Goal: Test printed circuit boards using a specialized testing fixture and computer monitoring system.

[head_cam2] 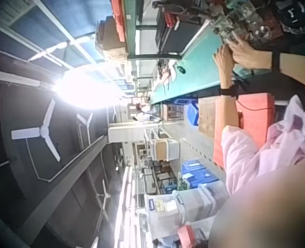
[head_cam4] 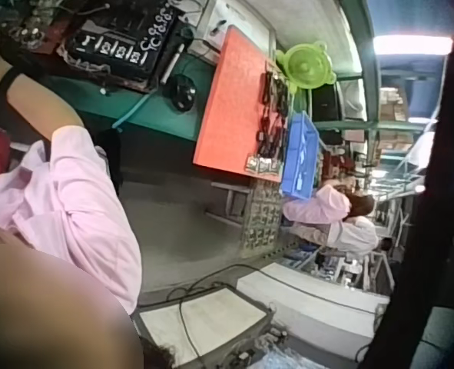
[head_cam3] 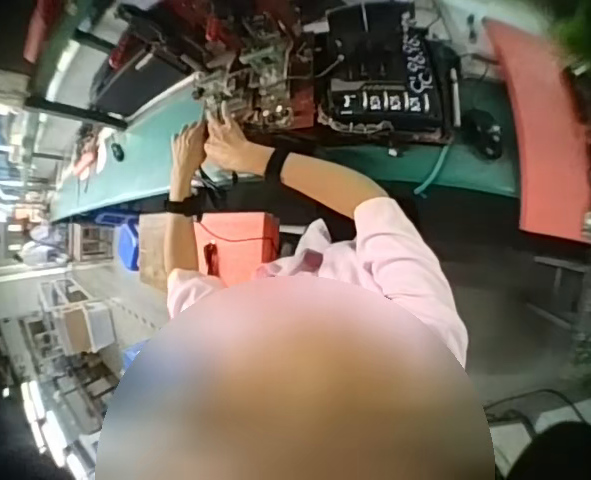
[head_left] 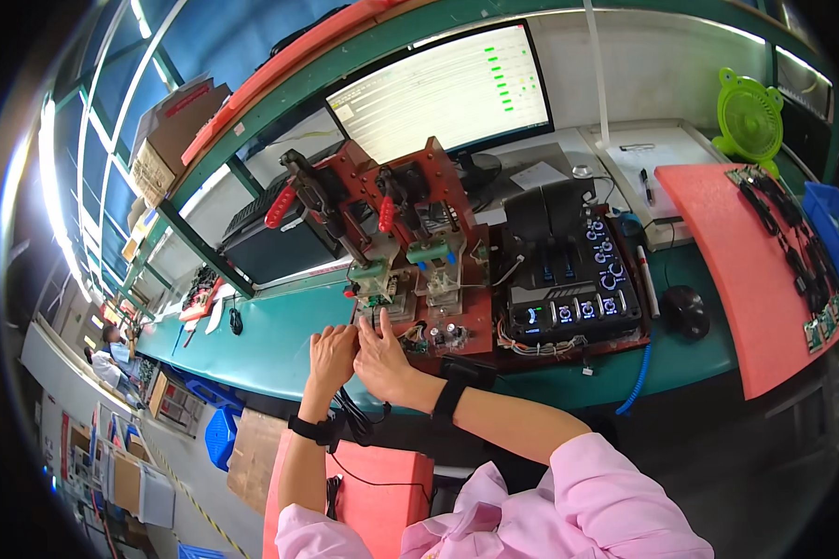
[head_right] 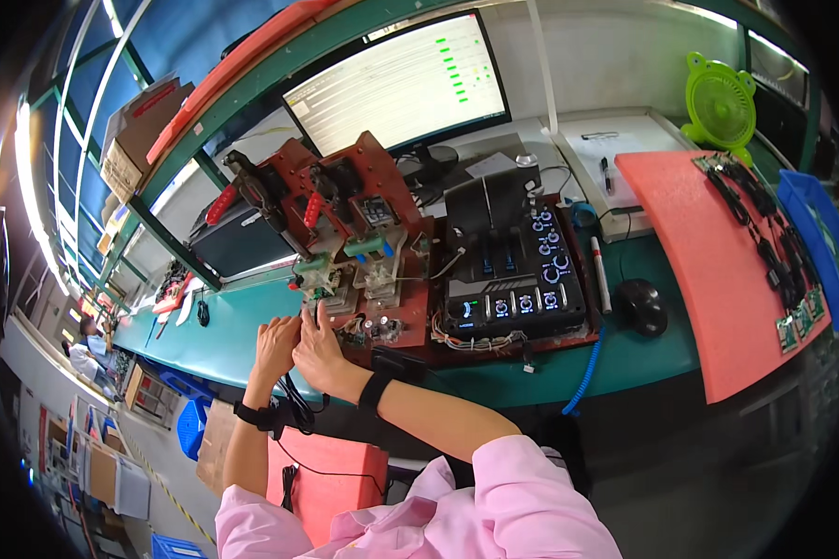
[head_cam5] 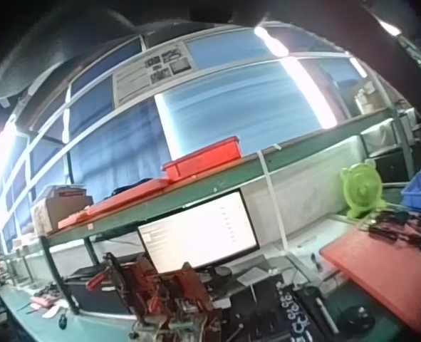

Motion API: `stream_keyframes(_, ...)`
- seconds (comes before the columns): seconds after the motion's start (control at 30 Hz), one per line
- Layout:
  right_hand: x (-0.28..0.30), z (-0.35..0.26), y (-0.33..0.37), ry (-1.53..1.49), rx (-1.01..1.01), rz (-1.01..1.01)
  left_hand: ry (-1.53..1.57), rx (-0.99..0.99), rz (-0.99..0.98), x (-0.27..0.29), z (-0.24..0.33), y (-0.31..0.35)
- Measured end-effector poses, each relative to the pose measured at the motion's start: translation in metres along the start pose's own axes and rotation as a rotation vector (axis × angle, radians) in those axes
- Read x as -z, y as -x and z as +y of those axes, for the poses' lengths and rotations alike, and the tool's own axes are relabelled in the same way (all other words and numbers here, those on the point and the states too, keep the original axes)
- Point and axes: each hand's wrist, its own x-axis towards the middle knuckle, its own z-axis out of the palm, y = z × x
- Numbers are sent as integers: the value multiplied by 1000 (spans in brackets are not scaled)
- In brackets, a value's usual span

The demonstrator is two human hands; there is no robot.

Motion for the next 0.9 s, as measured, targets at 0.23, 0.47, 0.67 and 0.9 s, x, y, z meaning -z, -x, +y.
stream_keyframes(0.23, 3, 0, -3, -3, 3, -23, 112, 97, -15, -2, -3, 7)
stream_keyframes(0.47, 3, 0, -1, 24, 9, -49, 176, 107, -15, -11, -9, 2)
stream_keyframes(0.67, -1, 2, 0, -10, 26, -6, 247, 114, -16, -14, -11, 0)
stream_keyframes(0.9, -2, 2, 3, -49, 44, -34, 348, 75, -55, -3, -6, -6)
